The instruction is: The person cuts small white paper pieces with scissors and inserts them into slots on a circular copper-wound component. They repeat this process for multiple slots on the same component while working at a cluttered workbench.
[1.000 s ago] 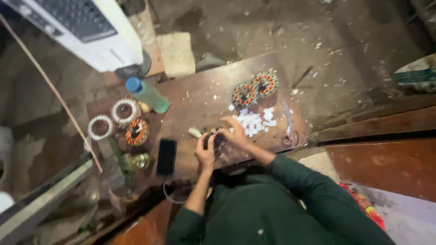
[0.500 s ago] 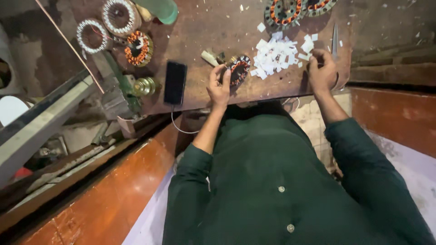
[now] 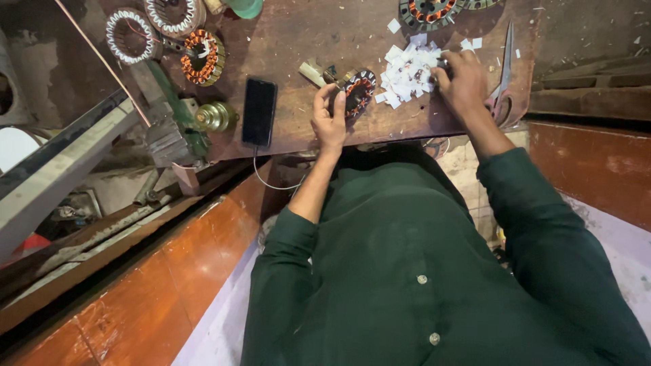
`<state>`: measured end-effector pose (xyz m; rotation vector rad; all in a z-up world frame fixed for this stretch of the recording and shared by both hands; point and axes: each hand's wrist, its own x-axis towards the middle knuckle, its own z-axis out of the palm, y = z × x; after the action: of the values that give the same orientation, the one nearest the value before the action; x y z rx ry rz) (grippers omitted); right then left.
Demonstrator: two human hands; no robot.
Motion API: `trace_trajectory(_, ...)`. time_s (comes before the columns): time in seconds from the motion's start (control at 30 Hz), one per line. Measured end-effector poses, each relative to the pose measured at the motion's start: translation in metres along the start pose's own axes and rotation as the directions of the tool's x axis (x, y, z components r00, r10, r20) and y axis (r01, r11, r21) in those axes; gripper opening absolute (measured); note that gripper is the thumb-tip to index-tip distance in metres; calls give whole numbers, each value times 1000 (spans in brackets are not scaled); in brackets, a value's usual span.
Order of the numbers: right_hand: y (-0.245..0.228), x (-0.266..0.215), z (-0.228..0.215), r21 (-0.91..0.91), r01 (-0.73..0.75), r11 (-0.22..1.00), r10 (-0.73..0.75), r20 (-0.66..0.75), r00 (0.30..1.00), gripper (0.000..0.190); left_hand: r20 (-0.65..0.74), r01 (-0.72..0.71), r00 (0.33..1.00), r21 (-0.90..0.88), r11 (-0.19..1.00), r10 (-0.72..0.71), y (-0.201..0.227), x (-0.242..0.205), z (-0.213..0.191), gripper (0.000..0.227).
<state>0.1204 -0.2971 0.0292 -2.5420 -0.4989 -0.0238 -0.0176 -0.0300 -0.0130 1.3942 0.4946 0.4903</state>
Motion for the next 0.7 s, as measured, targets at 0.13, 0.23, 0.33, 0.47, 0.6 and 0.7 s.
trace_trajectory(0.13, -3, 15, 15, 11, -34, 999, 34, 47, 998, 37, 36, 0, 999, -24, 1000, 1, -3, -2, -4, 32)
trace_trajectory(0.23, 5, 22, 26, -33, -59, 998, 60, 50, 997, 32, 24, 31, 999, -7, 1000, -31, -2, -3, -2, 33)
trace_trajectory(0.33, 20, 19, 29, 20, -96, 995, 95, 57, 994, 25, 16, -31, 999, 29, 999, 31, -1, -2, -3, 31)
trace_trajectory(0.47, 45, 13, 19, 105, -310, 945, 296, 132, 946, 26, 14, -20, 1000, 15, 1000, 19, -1, 1, -2, 28)
trace_trajectory(0.6, 51, 3, 12, 154, -454, 877, 428, 175, 887, 22, 6, -2, 1000, 69, 998, 1, 1, -2, -2, 30)
trace_trajectory(0.7, 38, 2, 15, -121, -41, 992, 29, -105, 994, 34, 0, -32, 999, 95, 995, 32, 4, -2, -1, 31)
